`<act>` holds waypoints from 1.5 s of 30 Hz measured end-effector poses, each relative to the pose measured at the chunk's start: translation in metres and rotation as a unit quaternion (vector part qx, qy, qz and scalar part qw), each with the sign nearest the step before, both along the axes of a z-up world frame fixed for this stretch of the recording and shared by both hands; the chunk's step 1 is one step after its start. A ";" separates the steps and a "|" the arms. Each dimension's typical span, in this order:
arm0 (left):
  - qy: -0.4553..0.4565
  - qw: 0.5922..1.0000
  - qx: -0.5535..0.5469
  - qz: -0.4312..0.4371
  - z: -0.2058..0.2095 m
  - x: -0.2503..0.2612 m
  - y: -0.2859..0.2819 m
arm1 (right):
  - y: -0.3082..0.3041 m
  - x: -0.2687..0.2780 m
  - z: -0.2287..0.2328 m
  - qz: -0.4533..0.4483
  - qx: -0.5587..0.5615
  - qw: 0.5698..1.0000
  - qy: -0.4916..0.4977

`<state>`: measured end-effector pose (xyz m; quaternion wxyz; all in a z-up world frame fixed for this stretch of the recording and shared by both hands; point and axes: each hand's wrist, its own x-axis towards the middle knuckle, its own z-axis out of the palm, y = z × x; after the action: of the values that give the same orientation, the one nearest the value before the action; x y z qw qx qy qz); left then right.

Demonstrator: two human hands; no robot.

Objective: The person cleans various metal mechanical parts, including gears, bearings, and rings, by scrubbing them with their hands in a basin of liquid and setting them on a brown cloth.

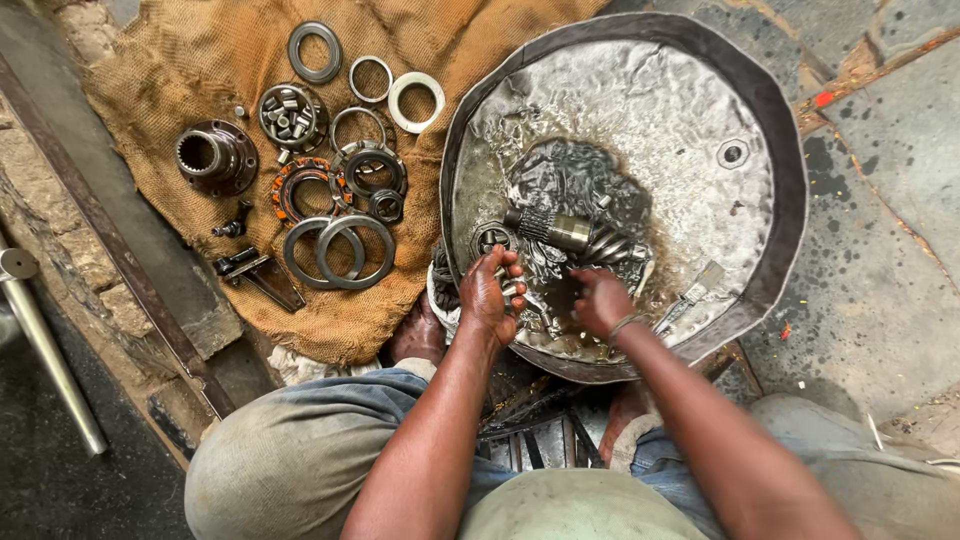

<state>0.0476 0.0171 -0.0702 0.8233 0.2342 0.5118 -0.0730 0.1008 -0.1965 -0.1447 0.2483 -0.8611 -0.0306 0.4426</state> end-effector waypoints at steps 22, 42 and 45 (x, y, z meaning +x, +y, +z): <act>0.010 0.995 -0.006 -0.097 0.010 -0.001 0.001 | 0.073 0.059 0.140 0.016 0.198 0.975 0.097; 0.009 0.996 0.019 -0.088 0.005 -0.012 -0.002 | 0.058 0.139 0.001 0.098 -0.058 0.985 -0.129; 0.001 0.995 0.009 -0.100 0.006 -0.012 -0.003 | 0.054 0.139 -0.033 0.172 -0.019 0.970 -0.174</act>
<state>0.0355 0.0138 -0.0639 0.8092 0.2911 0.4876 -0.1508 0.2402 -0.1429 -0.1781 0.1431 -0.9110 -0.2126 0.3230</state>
